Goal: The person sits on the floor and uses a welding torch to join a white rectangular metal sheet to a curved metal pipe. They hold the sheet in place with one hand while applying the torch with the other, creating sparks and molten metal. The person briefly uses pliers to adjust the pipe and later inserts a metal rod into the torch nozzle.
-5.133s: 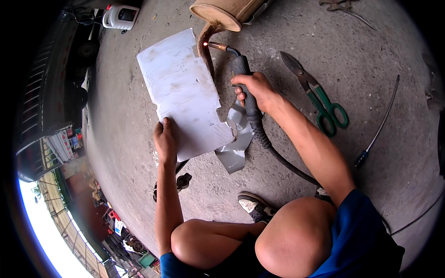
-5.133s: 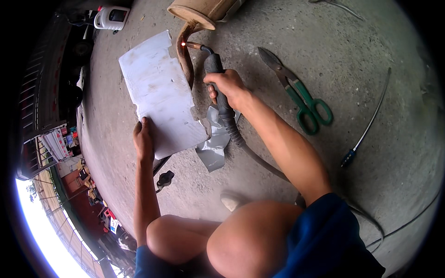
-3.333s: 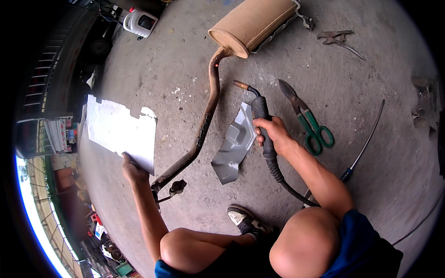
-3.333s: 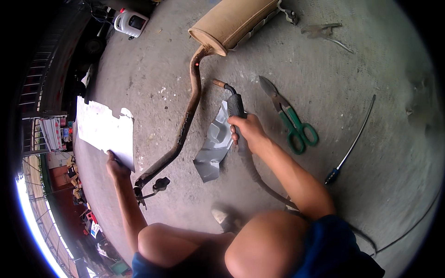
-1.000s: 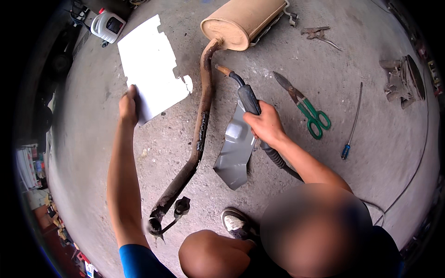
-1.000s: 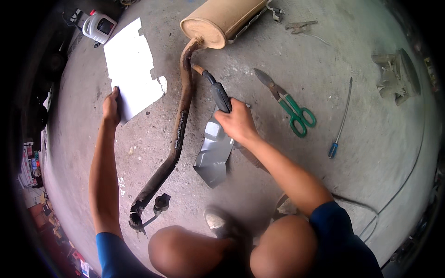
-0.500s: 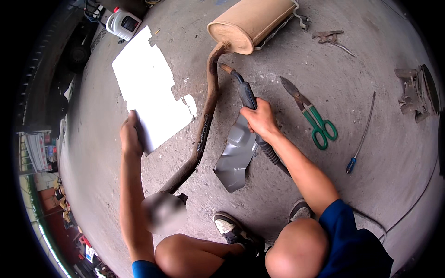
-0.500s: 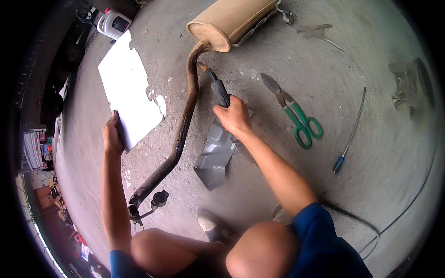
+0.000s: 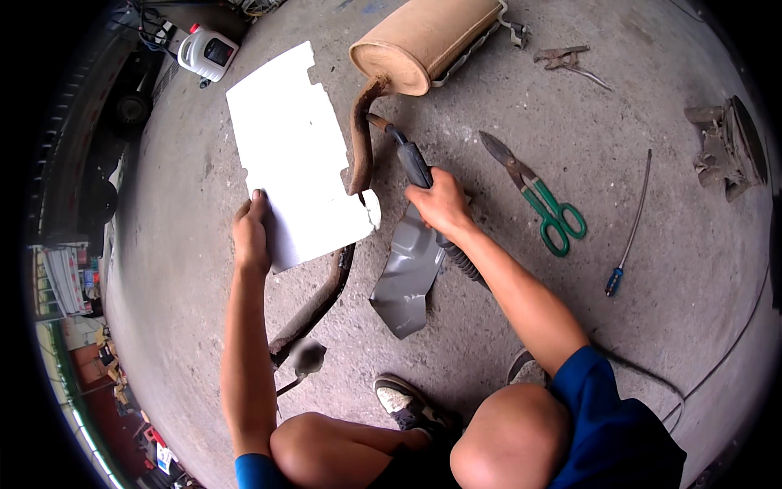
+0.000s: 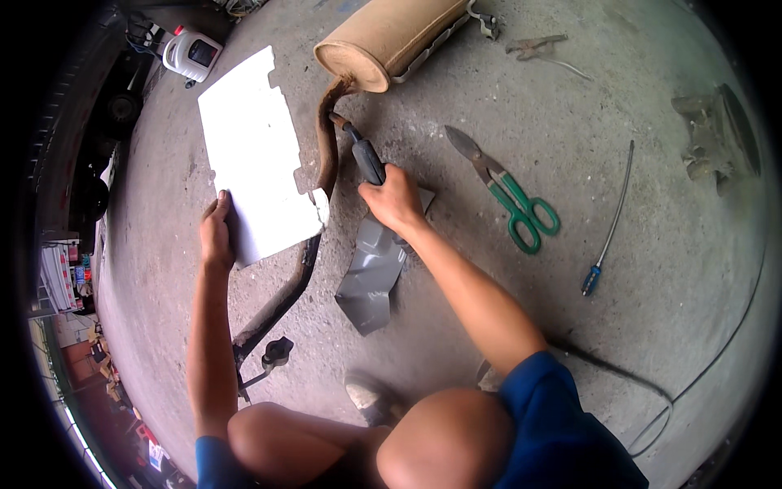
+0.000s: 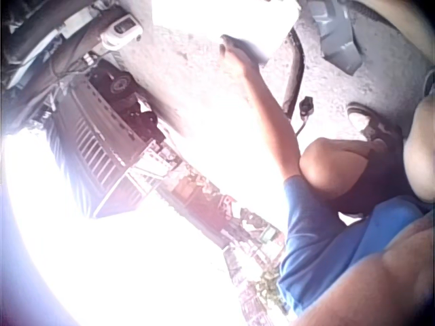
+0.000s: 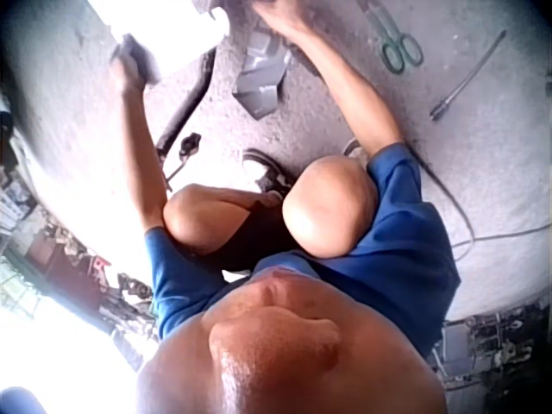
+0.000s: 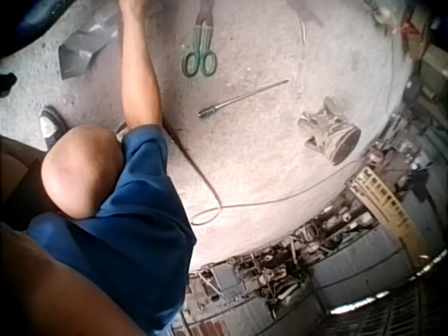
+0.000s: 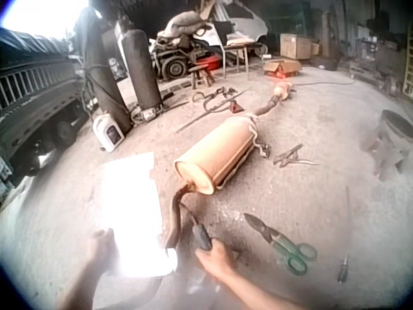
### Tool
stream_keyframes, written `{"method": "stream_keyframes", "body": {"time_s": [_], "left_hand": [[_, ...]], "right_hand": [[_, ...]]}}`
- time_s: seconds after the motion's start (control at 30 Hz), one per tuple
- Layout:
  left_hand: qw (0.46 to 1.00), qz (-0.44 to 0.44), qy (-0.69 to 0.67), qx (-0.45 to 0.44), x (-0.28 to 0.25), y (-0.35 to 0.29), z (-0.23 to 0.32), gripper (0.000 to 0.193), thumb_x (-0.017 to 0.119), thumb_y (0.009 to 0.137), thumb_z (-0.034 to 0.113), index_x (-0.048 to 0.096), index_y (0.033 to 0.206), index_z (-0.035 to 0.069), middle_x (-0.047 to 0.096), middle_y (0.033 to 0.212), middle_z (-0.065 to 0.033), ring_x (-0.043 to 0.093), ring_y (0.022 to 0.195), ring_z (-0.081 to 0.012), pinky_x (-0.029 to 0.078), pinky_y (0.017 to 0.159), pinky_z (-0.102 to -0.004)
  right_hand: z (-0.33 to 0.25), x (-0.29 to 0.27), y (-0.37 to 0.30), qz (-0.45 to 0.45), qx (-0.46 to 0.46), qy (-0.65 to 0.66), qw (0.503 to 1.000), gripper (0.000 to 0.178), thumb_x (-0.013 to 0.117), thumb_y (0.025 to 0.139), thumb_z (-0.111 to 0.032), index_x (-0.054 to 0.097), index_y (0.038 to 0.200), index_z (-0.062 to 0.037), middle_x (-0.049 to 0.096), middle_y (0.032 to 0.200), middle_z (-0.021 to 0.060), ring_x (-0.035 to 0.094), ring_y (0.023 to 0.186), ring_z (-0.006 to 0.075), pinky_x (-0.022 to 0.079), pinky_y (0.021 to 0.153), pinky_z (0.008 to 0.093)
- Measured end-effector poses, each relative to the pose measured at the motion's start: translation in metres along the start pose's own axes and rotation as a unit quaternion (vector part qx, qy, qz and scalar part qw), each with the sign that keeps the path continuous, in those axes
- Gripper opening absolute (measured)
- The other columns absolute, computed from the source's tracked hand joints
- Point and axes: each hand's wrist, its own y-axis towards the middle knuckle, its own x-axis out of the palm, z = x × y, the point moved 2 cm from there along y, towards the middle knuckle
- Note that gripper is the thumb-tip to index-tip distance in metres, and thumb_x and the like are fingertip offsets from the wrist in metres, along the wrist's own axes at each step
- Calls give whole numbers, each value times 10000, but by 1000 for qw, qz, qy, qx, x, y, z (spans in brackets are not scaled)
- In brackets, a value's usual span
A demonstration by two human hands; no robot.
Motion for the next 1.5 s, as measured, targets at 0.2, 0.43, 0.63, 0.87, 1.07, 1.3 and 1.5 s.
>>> {"method": "stream_keyframes", "body": {"time_s": [0.2,0.43,0.63,0.87,1.07,1.3,1.5], "left_hand": [[994,-35,96,40,33,-31,-8,364,482,953,305,572,920,-46,530,726,10,423,628,-62,357,557,-232],[986,-69,148,27,38,-47,-6,394,478,965,340,569,881,-34,514,691,15,402,603,-63,340,534,-232],[992,-21,120,41,24,-35,-3,421,479,965,336,586,979,-71,555,741,0,438,646,-78,380,591,-237],[992,36,103,65,-14,-12,3,439,459,971,325,574,1079,-85,615,899,-66,514,778,-123,431,734,-269],[987,8,153,42,-7,-15,-2,447,457,973,334,577,1057,-89,609,884,-57,507,762,-118,424,713,-258],[987,-30,149,52,0,-18,-13,449,466,968,350,570,1055,-79,616,880,-66,522,777,-120,432,723,-267],[977,-56,199,46,15,-31,-7,410,476,965,343,574,929,-53,572,762,-38,465,665,-93,408,601,-263]], "right_hand": [[2,9,9,5,29,-10,1000,172,596,777,-146,529,706,-5,495,492,40,498,408,129,380,387,309],[-2,12,5,-2,56,-8,998,277,612,745,-195,620,844,64,649,817,241,660,811,309,494,686,371],[7,12,7,9,2,-2,1000,183,591,743,-152,521,659,-6,521,525,78,529,451,171,409,435,336],[3,10,-3,-12,78,107,991,207,595,744,-162,497,634,-18,525,515,70,524,412,168,422,390,328],[4,10,0,-24,61,110,992,198,593,750,-156,494,647,-19,510,504,56,509,392,152,414,368,318],[0,12,2,-14,58,97,994,204,595,745,-167,502,645,-15,513,506,54,514,403,146,419,374,322],[1,9,5,-31,65,93,993,202,593,742,-169,501,645,-17,510,503,48,511,408,140,420,378,321]]}}
